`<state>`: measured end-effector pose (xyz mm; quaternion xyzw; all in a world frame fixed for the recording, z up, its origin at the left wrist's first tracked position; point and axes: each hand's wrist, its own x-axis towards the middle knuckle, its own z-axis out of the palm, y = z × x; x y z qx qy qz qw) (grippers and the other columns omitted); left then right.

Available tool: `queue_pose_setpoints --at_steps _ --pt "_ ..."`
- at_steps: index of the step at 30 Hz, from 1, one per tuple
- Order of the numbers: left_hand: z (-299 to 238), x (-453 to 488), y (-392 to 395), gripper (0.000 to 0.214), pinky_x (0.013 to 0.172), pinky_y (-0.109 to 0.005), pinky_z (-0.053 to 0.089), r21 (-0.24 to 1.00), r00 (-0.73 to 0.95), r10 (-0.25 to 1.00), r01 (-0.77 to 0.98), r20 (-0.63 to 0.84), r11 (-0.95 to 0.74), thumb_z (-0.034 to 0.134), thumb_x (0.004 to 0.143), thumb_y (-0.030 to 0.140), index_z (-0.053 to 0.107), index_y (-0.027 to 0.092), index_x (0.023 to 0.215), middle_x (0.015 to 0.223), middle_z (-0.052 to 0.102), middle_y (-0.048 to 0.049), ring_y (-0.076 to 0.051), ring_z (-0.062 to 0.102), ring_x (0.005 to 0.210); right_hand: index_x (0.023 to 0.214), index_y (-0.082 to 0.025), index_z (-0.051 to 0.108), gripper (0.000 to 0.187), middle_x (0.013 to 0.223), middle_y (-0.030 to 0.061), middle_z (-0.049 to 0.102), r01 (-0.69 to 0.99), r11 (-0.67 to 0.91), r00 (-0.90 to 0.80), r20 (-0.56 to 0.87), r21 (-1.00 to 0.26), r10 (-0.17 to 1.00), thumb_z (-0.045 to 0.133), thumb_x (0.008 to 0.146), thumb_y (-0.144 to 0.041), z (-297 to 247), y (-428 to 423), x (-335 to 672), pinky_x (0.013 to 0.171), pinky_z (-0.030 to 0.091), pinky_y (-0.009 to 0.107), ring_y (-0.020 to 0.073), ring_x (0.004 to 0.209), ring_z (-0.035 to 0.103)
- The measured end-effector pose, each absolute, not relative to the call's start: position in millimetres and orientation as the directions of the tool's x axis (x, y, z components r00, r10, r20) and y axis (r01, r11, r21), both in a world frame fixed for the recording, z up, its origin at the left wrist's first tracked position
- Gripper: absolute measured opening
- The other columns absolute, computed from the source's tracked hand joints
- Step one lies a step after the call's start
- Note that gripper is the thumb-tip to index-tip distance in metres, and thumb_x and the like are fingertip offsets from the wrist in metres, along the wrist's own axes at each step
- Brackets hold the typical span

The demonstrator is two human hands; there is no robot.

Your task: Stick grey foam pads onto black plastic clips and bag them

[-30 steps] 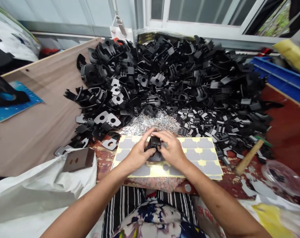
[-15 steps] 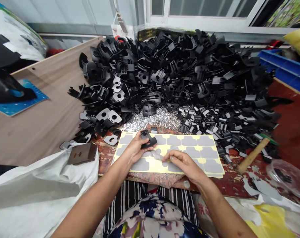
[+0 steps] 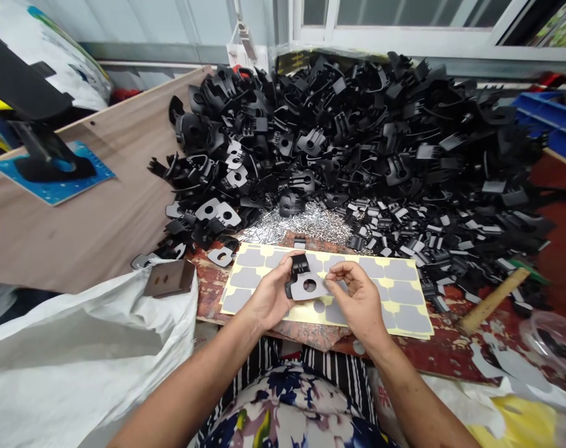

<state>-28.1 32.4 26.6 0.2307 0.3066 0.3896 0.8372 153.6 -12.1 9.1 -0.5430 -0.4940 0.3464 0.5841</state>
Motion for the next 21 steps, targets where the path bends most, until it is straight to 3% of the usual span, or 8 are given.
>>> queue_pose_setpoints --at_steps 15,21 --pt "21.7 -24.8 30.5 0.041 0.068 -0.036 0.061 0.578 0.540 0.778 -0.539 -0.322 0.613 0.071 0.092 0.049 0.063 0.027 0.125 0.107 0.060 -0.0070 -0.018 0.059 0.080 0.095 -0.024 0.066 0.013 0.089 0.0025 0.069 0.191 0.150 0.275 0.200 -0.970 0.940 0.073 0.085 -0.028 1.9 -10.8 148.6 0.085 0.055 0.037 0.0207 0.087 0.066" --pt "23.3 -23.4 25.1 0.052 0.070 -0.030 0.058 0.670 0.526 0.804 -0.494 -0.277 0.554 0.082 0.082 0.030 0.058 0.030 0.128 0.110 0.061 -0.0045 -0.018 0.062 0.086 0.095 -0.025 0.064 0.007 0.089 0.0015 0.068 0.358 0.192 0.227 0.285 -0.914 0.931 0.068 0.089 -0.024 0.5 -13.3 145.3 0.083 0.056 0.036 0.0209 0.085 0.067"
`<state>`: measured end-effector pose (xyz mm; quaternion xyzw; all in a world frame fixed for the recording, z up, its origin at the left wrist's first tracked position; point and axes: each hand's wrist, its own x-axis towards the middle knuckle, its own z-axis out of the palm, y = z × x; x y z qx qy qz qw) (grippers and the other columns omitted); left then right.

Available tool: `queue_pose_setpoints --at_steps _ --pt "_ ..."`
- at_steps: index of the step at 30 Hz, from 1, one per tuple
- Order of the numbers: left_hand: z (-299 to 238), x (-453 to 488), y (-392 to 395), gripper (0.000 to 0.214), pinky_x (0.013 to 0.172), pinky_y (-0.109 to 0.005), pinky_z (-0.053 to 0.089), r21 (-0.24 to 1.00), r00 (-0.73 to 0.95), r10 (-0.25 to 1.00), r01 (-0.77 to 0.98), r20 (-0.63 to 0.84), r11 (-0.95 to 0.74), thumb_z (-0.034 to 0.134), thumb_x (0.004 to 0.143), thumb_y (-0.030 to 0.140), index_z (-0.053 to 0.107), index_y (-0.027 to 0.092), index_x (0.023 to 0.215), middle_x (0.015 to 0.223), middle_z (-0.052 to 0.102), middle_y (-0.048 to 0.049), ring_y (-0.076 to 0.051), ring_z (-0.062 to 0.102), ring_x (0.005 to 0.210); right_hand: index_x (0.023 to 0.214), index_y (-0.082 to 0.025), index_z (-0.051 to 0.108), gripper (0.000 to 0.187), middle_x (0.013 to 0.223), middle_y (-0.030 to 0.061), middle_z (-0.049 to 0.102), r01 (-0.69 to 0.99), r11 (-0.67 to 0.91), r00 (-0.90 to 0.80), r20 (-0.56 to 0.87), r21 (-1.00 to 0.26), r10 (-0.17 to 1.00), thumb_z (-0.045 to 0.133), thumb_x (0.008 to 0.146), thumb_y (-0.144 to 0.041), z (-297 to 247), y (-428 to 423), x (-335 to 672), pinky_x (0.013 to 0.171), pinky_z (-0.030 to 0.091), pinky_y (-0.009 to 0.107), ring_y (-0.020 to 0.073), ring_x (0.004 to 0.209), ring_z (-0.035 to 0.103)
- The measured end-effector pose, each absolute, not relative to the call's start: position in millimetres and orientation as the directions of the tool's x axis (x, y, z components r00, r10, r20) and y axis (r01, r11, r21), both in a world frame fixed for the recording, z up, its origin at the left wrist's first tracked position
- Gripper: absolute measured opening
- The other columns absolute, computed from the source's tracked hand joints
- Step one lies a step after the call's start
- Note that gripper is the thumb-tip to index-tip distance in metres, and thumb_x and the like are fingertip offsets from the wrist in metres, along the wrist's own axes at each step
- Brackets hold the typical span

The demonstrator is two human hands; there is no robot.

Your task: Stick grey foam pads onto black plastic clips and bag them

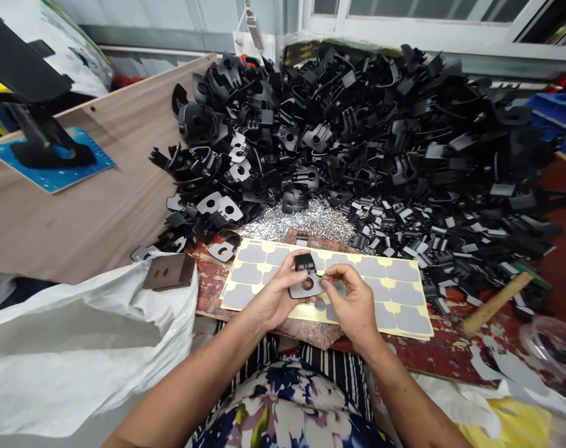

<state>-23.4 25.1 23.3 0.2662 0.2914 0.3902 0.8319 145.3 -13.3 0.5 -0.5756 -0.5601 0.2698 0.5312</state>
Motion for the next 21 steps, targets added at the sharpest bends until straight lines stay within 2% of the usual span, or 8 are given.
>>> queue_pose_setpoints --at_steps 6,9,11,13,15,17,19,21 --pt "19 -12 18 0.049 0.076 -0.022 0.052 0.878 0.296 0.939 -0.384 -0.175 0.285 0.084 0.078 0.022 0.062 0.028 0.121 0.099 0.061 -0.0001 -0.015 0.059 0.090 0.116 -0.025 0.059 0.024 0.102 0.0078 0.066 0.661 0.289 0.124 0.481 -0.692 0.868 0.057 0.094 -0.015 3 -22 137 0.082 0.057 0.042 0.0256 0.092 0.067" --pt "13 -20 8 0.053 0.080 -0.026 0.056 0.886 0.373 0.907 -0.331 -0.193 0.324 0.083 0.081 0.024 0.062 0.031 0.129 0.109 0.063 -0.0033 -0.019 0.061 0.100 0.134 -0.022 0.054 0.048 0.124 0.0166 0.060 0.766 0.194 0.158 0.472 -0.613 0.867 0.069 0.089 -0.023 2 -25 148 0.091 0.056 0.051 0.0335 0.111 0.063" --pt "10 -30 3 0.061 0.084 -0.034 0.060 0.854 0.508 0.827 -0.294 -0.241 0.430 0.082 0.081 0.021 0.060 0.035 0.136 0.123 0.062 -0.0062 -0.023 0.063 0.108 0.136 -0.022 0.056 0.063 0.123 0.0150 0.062 0.756 0.124 0.158 0.363 -0.642 0.918 0.082 0.079 -0.027 1 -22 165 0.090 0.057 0.050 0.0333 0.111 0.063" --pt "12 -43 6 0.063 0.088 -0.041 0.061 0.824 0.629 0.712 -0.193 -0.313 0.533 0.080 0.079 0.017 0.061 0.036 0.137 0.128 0.063 -0.0084 -0.027 0.066 0.111 0.124 -0.024 0.067 0.052 0.111 0.0080 0.068 0.702 0.128 0.012 0.191 -0.701 0.981 0.085 0.075 -0.026 3 -14 184 0.083 0.058 0.041 0.0272 0.100 0.067" --pt "30 -57 23 0.060 0.086 -0.045 0.062 0.816 0.657 0.635 -0.052 -0.407 0.576 0.079 0.080 0.016 0.063 0.033 0.135 0.121 0.067 -0.0107 -0.029 0.071 0.102 0.103 -0.025 0.076 0.021 0.096 0.0023 0.073 0.656 0.158 -0.147 0.080 -0.738 0.986 0.079 0.082 -0.025 10 4 205 0.077 0.057 0.033 0.0211 0.087 0.069" --pt "67 -74 54 0.060 0.085 -0.049 0.063 0.855 0.568 0.708 -0.012 -0.421 0.518 0.080 0.080 0.016 0.063 0.031 0.135 0.115 0.071 -0.0121 -0.031 0.074 0.096 0.094 -0.024 0.078 0.010 0.091 0.0006 0.075 0.719 0.189 -0.158 0.108 -0.668 0.982 0.069 0.092 -0.022 22 33 222 0.073 0.054 0.030 0.0182 0.081 0.070" --pt "114 -91 91 0.075 0.088 -0.051 0.062 0.940 0.367 0.911 -0.204 -0.186 0.274 0.083 0.073 0.011 0.057 0.036 0.139 0.119 0.072 -0.0085 -0.032 0.074 0.102 0.098 -0.024 0.078 0.018 0.095 0.0019 0.077 0.836 0.196 -0.092 0.222 -0.512 0.971 0.060 0.097 -0.018 35 72 234 0.078 0.053 0.031 0.0189 0.086 0.070" --pt "155 -103 122 0.082 0.097 -0.055 0.059 0.907 0.099 0.988 -0.417 0.117 -0.066 0.079 0.073 0.015 0.048 0.039 0.145 0.124 0.071 -0.0056 -0.033 0.069 0.117 0.102 -0.022 0.077 0.021 0.103 0.0061 0.076 0.905 0.172 -0.051 0.303 -0.388 0.951 0.057 0.099 -0.015 43 114 237 0.089 0.050 0.034 0.0219 0.098 0.068"
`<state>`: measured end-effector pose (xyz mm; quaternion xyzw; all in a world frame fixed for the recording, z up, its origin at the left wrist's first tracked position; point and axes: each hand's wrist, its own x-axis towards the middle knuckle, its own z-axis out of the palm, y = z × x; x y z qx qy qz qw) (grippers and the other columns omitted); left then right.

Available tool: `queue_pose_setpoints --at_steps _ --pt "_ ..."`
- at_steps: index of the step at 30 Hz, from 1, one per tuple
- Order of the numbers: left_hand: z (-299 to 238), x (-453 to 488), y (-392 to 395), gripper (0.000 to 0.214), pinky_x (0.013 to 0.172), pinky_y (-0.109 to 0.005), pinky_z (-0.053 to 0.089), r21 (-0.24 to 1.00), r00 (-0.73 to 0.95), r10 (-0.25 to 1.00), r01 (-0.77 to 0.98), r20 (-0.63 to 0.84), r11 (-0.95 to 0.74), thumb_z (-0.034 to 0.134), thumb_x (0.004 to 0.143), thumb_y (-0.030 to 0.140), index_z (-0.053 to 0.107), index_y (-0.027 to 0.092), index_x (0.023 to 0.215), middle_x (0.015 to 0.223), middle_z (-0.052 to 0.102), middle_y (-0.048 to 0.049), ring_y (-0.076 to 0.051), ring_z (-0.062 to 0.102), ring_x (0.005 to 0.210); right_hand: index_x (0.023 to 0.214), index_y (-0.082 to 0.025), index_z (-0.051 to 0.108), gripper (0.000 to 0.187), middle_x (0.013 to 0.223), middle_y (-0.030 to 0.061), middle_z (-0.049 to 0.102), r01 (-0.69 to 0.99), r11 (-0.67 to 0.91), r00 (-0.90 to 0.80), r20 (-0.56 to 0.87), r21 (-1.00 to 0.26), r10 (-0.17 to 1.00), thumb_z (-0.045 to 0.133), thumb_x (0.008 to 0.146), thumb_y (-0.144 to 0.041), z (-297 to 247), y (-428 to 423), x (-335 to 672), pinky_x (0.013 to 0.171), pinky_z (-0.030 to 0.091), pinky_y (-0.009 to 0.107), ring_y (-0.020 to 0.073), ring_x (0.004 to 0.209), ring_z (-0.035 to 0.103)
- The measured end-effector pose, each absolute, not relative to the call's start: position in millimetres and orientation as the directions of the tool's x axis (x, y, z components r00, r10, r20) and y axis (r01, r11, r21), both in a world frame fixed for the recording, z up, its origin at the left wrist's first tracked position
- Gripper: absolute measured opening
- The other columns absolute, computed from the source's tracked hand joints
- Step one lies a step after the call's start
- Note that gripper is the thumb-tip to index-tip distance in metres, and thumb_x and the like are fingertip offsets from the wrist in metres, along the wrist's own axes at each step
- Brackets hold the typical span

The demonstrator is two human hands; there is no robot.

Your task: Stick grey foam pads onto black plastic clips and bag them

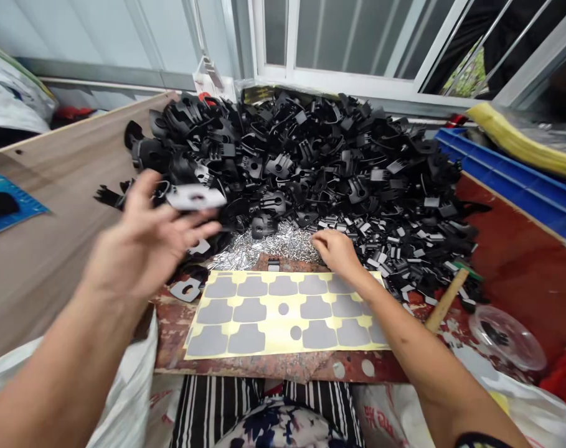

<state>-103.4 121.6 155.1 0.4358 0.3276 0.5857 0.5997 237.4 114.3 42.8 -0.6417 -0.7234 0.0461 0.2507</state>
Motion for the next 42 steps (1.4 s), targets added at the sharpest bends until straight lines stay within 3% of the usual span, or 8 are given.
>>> queue_pose_setpoints --at_steps 3,8,17,21,26,32,38,42 --pt "171 -104 138 0.064 0.097 -0.051 0.060 0.875 -0.065 0.987 -0.457 0.146 -0.160 0.077 0.078 0.023 0.053 0.032 0.137 0.113 0.073 -0.0045 -0.030 0.070 0.112 0.115 -0.016 0.073 0.023 0.122 0.0146 0.072 0.941 0.111 -0.003 0.323 -0.319 0.946 0.055 0.102 -0.019 39 171 228 0.099 0.045 0.037 0.0263 0.115 0.062" --pt "85 -72 100 0.049 0.079 -0.034 0.062 0.849 0.310 0.884 -0.294 -0.350 0.439 0.080 0.082 0.015 0.061 0.020 0.127 0.100 0.075 -0.0097 -0.021 0.073 0.086 0.119 -0.007 0.067 0.029 0.130 0.0265 0.067 0.975 -0.036 0.096 0.274 -0.217 0.957 0.061 0.099 -0.027 21 219 211 0.099 0.039 0.046 0.0342 0.119 0.057" --pt "35 -29 60 0.070 0.089 -0.034 0.060 0.716 0.408 0.835 -0.447 -0.370 0.536 0.080 0.085 0.019 0.048 0.027 0.146 0.114 0.073 -0.0104 -0.021 0.073 0.099 0.103 -0.019 0.074 0.033 0.102 0.0136 0.077 0.965 0.234 -0.182 0.342 -0.119 0.922 0.044 0.109 -0.031 43 108 184 0.096 0.039 0.047 0.0298 0.102 0.064" --pt "38 -13 54 0.074 0.072 -0.026 0.059 0.730 0.329 0.873 -0.484 -0.360 0.483 0.078 0.084 0.018 0.046 0.037 0.148 0.114 0.070 -0.0044 -0.016 0.070 0.087 0.120 -0.026 0.073 0.029 0.128 0.0066 0.074 0.767 0.572 -0.397 0.486 -0.290 0.778 0.050 0.105 -0.016 16 20 154 0.109 0.043 0.049 0.0263 0.124 0.062" --pt "26 -25 68 0.045 0.057 -0.027 0.060 0.789 0.205 0.876 -0.380 -0.436 0.482 0.069 0.086 0.013 0.059 0.027 0.127 0.080 0.060 0.0003 -0.017 0.067 0.067 0.115 -0.024 0.073 0.029 0.127 0.0080 0.073 0.599 0.301 0.049 0.408 -0.742 0.911 0.051 0.099 -0.014 -13 3 170 0.102 0.053 0.044 0.0239 0.119 0.066" --pt "12 -32 85 0.036 0.070 -0.035 0.066 0.728 0.195 0.841 -0.426 -0.505 0.537 0.061 0.086 0.001 0.055 0.023 0.113 0.093 0.068 -0.0053 -0.022 0.076 0.077 0.111 -0.023 0.074 0.030 0.115 0.0084 0.075 0.540 0.134 0.037 0.182 -0.831 0.983 0.049 0.095 -0.019 -25 16 182 0.103 0.050 0.048 0.0274 0.112 0.066" --pt "8 -34 91 0.037 0.061 -0.024 0.059 0.658 0.191 0.820 -0.513 -0.540 0.552 0.064 0.087 0.001 0.050 0.025 0.112 0.099 0.069 -0.0072 -0.021 0.076 0.077 0.105 -0.021 0.070 0.024 0.107 0.0088 0.076 0.048 -0.029 -0.398 -0.046 -0.998 0.916 0.066 0.094 -0.042 0 9 207 0.099 0.050 0.043 0.0265 0.106 0.069" --pt "11 -37 81 0.051 0.063 -0.026 0.059 0.678 0.239 0.858 -0.532 -0.455 0.507 0.075 0.080 0.006 0.055 0.029 0.122 0.102 0.067 -0.0032 -0.017 0.071 0.076 0.099 -0.024 0.064 0.025 0.092 0.0019 0.070 -0.042 0.116 -0.069 0.119 -0.992 0.991 0.080 0.081 -0.030 7 8 198 0.089 0.052 0.035 0.0207 0.092 0.067"
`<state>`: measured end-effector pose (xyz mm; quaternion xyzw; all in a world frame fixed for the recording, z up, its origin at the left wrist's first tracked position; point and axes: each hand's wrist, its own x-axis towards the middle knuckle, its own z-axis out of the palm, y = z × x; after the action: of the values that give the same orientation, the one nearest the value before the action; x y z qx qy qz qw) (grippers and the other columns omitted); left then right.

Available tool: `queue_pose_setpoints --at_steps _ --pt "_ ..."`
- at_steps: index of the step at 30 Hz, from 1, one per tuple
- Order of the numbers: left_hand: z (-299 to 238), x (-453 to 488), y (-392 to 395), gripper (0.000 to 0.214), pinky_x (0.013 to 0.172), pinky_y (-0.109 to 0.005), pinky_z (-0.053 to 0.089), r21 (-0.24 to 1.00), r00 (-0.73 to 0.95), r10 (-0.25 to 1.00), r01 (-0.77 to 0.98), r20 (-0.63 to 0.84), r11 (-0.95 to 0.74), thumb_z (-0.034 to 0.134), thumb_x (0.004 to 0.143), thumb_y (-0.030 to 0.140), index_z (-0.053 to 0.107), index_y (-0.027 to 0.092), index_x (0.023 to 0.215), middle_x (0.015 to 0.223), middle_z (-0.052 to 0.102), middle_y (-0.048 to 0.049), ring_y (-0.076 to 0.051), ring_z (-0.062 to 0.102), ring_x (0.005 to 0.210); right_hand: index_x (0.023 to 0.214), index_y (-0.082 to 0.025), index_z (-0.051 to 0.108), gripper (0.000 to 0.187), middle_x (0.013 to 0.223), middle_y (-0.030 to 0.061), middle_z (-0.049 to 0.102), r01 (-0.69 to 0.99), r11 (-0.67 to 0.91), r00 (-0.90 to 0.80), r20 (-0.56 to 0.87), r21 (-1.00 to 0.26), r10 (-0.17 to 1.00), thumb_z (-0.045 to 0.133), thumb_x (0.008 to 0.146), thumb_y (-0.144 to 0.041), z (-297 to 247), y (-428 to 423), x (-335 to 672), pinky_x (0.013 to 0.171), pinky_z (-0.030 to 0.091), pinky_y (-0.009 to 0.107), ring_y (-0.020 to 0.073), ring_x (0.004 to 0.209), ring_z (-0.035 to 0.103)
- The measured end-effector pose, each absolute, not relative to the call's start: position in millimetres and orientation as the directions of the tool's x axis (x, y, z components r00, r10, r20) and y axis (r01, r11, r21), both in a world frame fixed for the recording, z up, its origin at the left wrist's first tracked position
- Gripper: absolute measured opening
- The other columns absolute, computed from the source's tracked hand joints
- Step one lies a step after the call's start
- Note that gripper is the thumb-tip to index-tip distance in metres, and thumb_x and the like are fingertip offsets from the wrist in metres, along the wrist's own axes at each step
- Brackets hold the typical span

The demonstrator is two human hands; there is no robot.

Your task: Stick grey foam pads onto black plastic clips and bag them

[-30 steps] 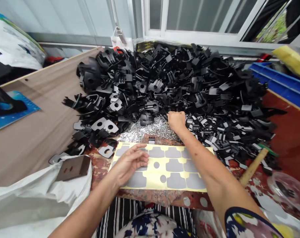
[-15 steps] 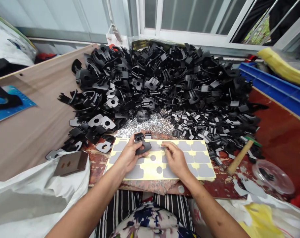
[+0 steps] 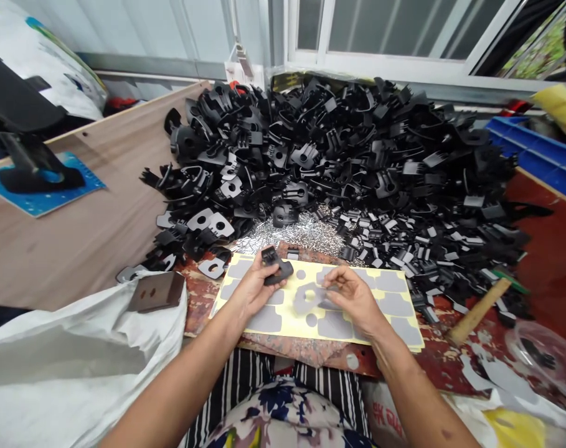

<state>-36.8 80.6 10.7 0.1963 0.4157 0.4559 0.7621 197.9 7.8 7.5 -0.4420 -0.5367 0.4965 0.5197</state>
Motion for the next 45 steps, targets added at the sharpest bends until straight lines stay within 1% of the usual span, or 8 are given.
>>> queue_pose_setpoints --at_steps 3,8,23,30,34,38,41,45 --pt "18 -35 63 0.051 0.067 -0.029 0.060 0.631 0.404 0.844 -0.563 -0.353 0.534 0.079 0.082 0.024 0.060 0.028 0.129 0.105 0.065 -0.0045 -0.016 0.066 0.077 0.097 -0.024 0.064 0.020 0.089 -0.0003 0.065 0.104 0.191 0.159 0.205 -0.976 0.966 0.077 0.082 -0.022 8 8 176 0.087 0.050 0.032 0.0178 0.087 0.063" --pt "26 -26 44 0.045 0.068 -0.035 0.061 0.562 0.520 0.805 -0.589 -0.286 0.580 0.072 0.090 0.042 0.060 0.026 0.129 0.109 0.064 -0.0082 -0.020 0.064 0.081 0.095 -0.024 0.065 0.013 0.091 0.0007 0.066 0.154 0.209 0.210 0.238 -0.966 0.948 0.073 0.085 -0.023 6 9 153 0.088 0.050 0.034 0.0189 0.089 0.063" --pt "20 -25 44 0.045 0.072 -0.039 0.062 0.567 0.519 0.799 -0.576 -0.303 0.589 0.066 0.094 0.045 0.057 0.026 0.134 0.111 0.062 -0.0098 -0.021 0.063 0.084 0.089 -0.022 0.066 0.011 0.086 0.0010 0.066 0.182 0.184 0.245 0.226 -0.966 0.943 0.074 0.083 -0.027 0 12 145 0.083 0.051 0.034 0.0191 0.085 0.063" --pt "21 -27 40 0.049 0.074 -0.038 0.061 0.565 0.520 0.801 -0.581 -0.297 0.586 0.076 0.086 0.037 0.058 0.028 0.130 0.109 0.062 -0.0062 -0.019 0.061 0.082 0.091 -0.023 0.064 0.005 0.088 0.0013 0.067 0.319 0.207 0.215 0.284 -0.925 0.935 0.068 0.089 -0.024 1 8 145 0.082 0.051 0.033 0.0196 0.085 0.063" --pt "19 -19 35 0.061 0.070 -0.030 0.057 0.710 0.442 0.865 -0.528 -0.238 0.465 0.084 0.077 0.025 0.054 0.031 0.130 0.108 0.061 -0.0033 -0.018 0.062 0.086 0.096 -0.025 0.061 0.005 0.089 0.0025 0.066 0.518 0.271 0.146 0.397 -0.811 0.906 0.062 0.093 -0.022 0 2 139 0.079 0.052 0.035 0.0215 0.085 0.064" --pt "12 -8 31 0.048 0.065 -0.019 0.050 0.876 0.179 0.970 -0.426 -0.163 0.226 0.083 0.075 0.017 0.058 0.027 0.114 0.095 0.059 0.0004 -0.014 0.059 0.085 0.128 -0.026 0.054 0.031 0.098 0.0070 0.064 0.696 0.403 0.007 0.567 -0.594 0.824 0.052 0.099 -0.015 -7 -5 130 0.079 0.053 0.040 0.0247 0.088 0.063" --pt "5 -8 29 0.048 0.053 -0.018 0.047 0.911 0.162 0.972 -0.351 -0.170 0.218 0.082 0.075 0.019 0.056 0.029 0.114 0.092 0.057 0.0013 -0.014 0.056 0.074 0.151 -0.027 0.040 0.056 0.128 0.0173 0.059 0.819 0.361 -0.011 0.617 -0.446 0.787 0.059 0.099 -0.020 -5 -6 132 0.090 0.052 0.052 0.0316 0.107 0.061" --pt "0 -22 22 0.048 0.057 -0.020 0.050 0.941 0.224 0.961 -0.258 -0.162 0.218 0.081 0.071 0.015 0.062 0.030 0.112 0.096 0.059 -0.0003 -0.018 0.057 0.085 0.153 -0.023 0.047 0.088 0.138 0.0190 0.055 0.808 0.211 0.038 0.406 -0.550 0.913 0.089 0.077 -0.040 7 0 151 0.100 0.050 0.059 0.0411 0.126 0.054"
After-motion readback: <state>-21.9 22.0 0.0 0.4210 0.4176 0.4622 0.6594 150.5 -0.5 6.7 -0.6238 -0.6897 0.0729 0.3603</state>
